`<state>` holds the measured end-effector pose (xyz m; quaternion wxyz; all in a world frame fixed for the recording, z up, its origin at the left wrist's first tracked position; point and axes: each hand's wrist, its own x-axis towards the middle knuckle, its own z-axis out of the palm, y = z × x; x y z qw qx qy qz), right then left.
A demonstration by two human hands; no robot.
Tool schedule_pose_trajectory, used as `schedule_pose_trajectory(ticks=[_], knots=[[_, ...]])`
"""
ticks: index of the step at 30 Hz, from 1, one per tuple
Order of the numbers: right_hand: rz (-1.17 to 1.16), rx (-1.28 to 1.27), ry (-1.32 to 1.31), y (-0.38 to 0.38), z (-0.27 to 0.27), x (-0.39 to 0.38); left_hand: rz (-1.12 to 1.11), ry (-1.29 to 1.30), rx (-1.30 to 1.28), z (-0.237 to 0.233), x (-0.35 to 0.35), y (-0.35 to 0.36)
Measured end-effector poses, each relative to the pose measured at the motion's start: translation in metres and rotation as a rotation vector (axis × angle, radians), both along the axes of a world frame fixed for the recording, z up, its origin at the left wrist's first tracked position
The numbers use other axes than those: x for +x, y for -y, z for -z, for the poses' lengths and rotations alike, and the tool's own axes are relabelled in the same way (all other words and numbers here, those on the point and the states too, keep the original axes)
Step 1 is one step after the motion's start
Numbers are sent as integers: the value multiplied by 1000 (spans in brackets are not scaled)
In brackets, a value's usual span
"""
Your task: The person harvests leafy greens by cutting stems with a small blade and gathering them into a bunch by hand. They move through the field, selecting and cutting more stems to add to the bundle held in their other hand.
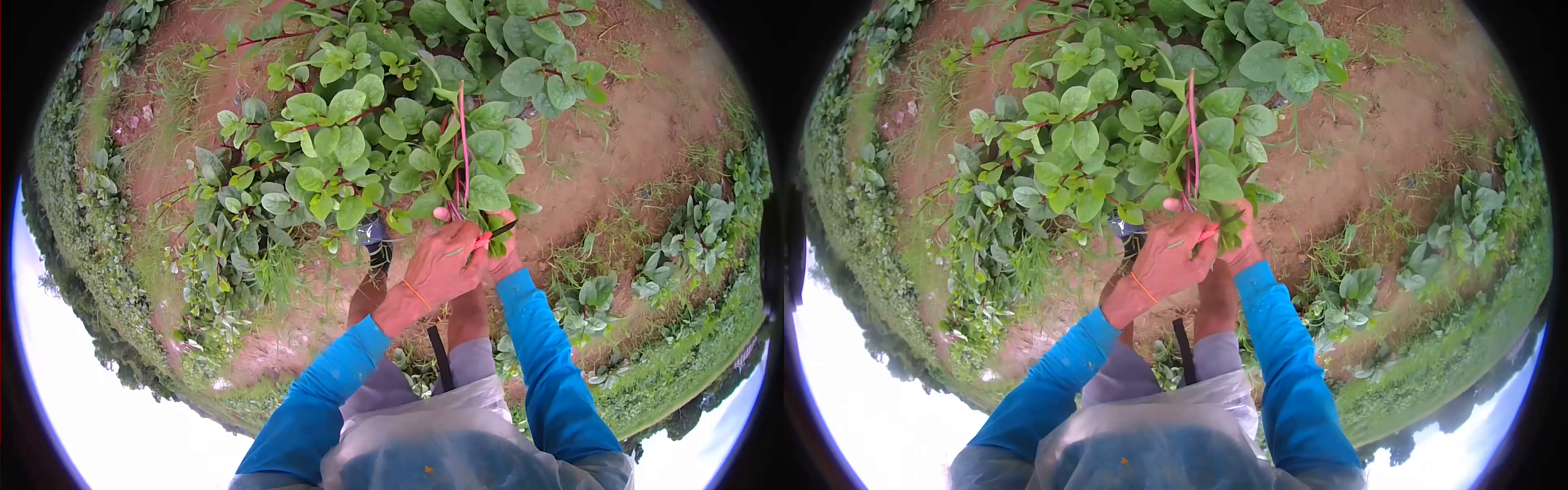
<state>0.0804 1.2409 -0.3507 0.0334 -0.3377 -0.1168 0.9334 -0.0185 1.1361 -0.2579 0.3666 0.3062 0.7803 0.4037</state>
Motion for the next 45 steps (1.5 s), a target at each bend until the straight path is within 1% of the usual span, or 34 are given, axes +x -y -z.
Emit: schedule_pose_trajectory(ticks=[1,2,3,5,6,7,8,9,10,12,13,14,16,17,19,20,22,23,25,26,27,29,30,31,33,35,37,39,40,41,43,44,45], knots=[[-147,-147,-134,-9,-4,-3,-29,10,-54,-4,4,0],[-160,-158,-136,-13,1,0,-57,23,-107,-8,8,0],[-74,-311,-87,-16,5,4,-31,17,-172,-11,14,-1],[82,-566,15,-19,14,11,-39,45,-136,-11,23,-2],[71,-572,19,-24,8,12,-29,74,-94,-12,25,-3],[38,-647,9,-32,2,13,-20,103,-1,-8,22,-2],[9,-721,0,-40,-1,15,-26,105,-4,-4,19,-1],[-43,-569,20,-47,7,22,-176,243,-16,0,13,0],[-48,-571,27,-54,12,28,-328,380,-28,6,7,-1],[48,-722,-121,-67,24,39,-493,422,-141,46,0,5],[58,-669,-98,-74,40,52,-585,502,-179,63,-5,3],[51,-675,-96,-78,41,53,-678,581,-215,79,-12,-2],[68,-677,-68,-86,39,54,-786,839,-277,105,-30,-14],[49,-661,-49,-88,39,57,-791,842,-276,117,-38,-23],[19,-670,-36,-92,38,59,-835,725,-248,139,-50,-41],[-6,-678,-31,-94,38,58,-839,725,-248,149,-57,-46],[-12,-690,-38,-96,37,60,-580,896,-424,169,-66,-51],[-14,-700,-44,-96,35,62,-490,1120,-537,177,-63,-48],[-20,-716,-69,-103,35,77,-359,949,-566,146,-38,-31],[-23,-725,-102,-106,35,83,-438,990,-459,127,-19,-13],[2,-714,-75,-107,26,88,-514,1027,-353,105,0,7],[46,-691,-67,-105,9,96,-688,1062,-316,55,21,45],[84,-655,-51,-104,1,95,-796,955,-271,32,27,66],[100,-665,-73,-104,-7,92,-899,847,-221,15,26,85],[125,-653,-110,-101,-10,83,-1142,612,-217,-18,-7,108],[142,-646,-154,-94,-13,67,-1197,435,-31,-35,-58,114],[182,-585,-188,-85,-12,40,-1038,256,-15,-38,-116,93],[184,-576,-245,-74,-11,8,-934,223,-17,-29,-162,60],[184,-569,-267,-67,-10,-5,-854,266,4,-21,-176,47],[182,-553,-257,-60,-7,-18,-740,137,-59,-7,-183,37],[133,-548,-234,-51,-5,-44,-539,-175,-137,8,-170,13],[91,-546,-203,-47,-2,-54,-470,-203,-151,-1,-154,-4],[56,-590,-280,-43,3,-63,-402,-227,-170,-14,-133,-20]])
